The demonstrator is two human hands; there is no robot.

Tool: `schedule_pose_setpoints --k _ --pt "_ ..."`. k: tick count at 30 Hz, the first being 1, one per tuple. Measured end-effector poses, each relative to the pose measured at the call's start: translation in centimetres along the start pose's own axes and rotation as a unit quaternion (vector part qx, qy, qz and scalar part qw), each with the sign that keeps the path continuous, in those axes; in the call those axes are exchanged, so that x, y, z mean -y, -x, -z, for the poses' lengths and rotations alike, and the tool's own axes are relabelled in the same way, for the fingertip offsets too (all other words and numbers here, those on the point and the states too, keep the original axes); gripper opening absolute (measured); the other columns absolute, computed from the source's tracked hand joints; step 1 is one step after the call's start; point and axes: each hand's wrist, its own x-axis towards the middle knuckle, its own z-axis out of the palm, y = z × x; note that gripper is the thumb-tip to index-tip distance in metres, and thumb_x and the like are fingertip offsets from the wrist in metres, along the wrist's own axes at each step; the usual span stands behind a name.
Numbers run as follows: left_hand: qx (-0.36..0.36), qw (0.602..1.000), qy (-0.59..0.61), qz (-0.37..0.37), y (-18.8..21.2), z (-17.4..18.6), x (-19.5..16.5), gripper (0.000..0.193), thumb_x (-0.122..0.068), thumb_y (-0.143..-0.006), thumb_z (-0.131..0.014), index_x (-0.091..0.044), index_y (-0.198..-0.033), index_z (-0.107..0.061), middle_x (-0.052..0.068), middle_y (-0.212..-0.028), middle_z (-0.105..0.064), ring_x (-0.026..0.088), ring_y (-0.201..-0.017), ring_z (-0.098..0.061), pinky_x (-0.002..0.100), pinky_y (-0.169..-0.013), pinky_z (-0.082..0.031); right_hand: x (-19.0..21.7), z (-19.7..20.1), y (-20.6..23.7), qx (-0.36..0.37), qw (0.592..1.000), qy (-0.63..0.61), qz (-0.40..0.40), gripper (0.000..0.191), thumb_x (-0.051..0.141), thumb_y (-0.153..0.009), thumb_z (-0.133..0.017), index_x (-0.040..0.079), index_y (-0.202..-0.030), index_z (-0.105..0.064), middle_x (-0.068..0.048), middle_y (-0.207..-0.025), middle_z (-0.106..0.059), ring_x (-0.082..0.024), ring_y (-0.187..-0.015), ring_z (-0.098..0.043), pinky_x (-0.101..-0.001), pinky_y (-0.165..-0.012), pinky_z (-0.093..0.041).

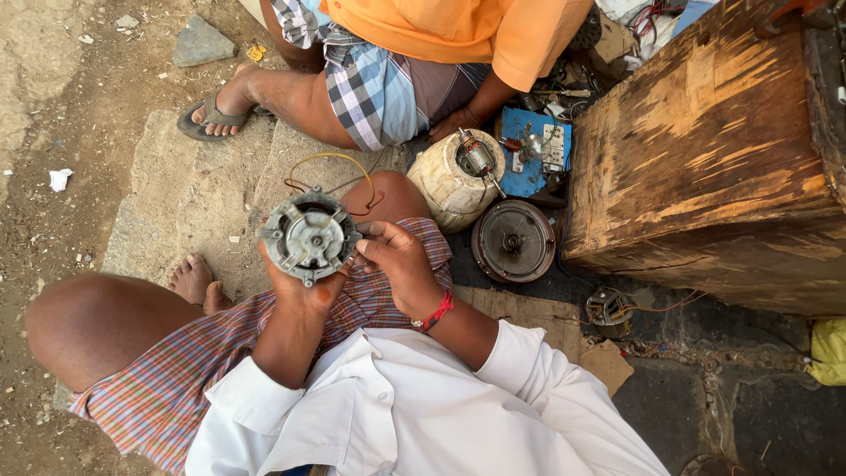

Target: The person sits on the ground holding an electric motor on their lap and uses a screwdriver to work on its wiring and internal parts, then fits the motor's end housing back onto the body and presses it into place by hand.

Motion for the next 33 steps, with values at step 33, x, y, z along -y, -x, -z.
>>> schedule_pose_setpoints --k 33 --pt "0.063 0.997 -0.044 0.006 -1.4 2.2 0.5 0.078 -0.070 -0.103 -0.033 -0.005 -0.126 -0.068 0.015 -0.113 -0.073 0.033 -0.099 -0.070 0.046 -0.085 -0.061 -2.2 3.8 -0.3 0.025 0.997 0.062 0.027 0.025 0.014 -0.102 -0.067 0.000 -0.122 -0.066 -0.003 -0.100 -0.068 -0.009 -0.087 -0.061 -0.0255 -0.076 -0.050"
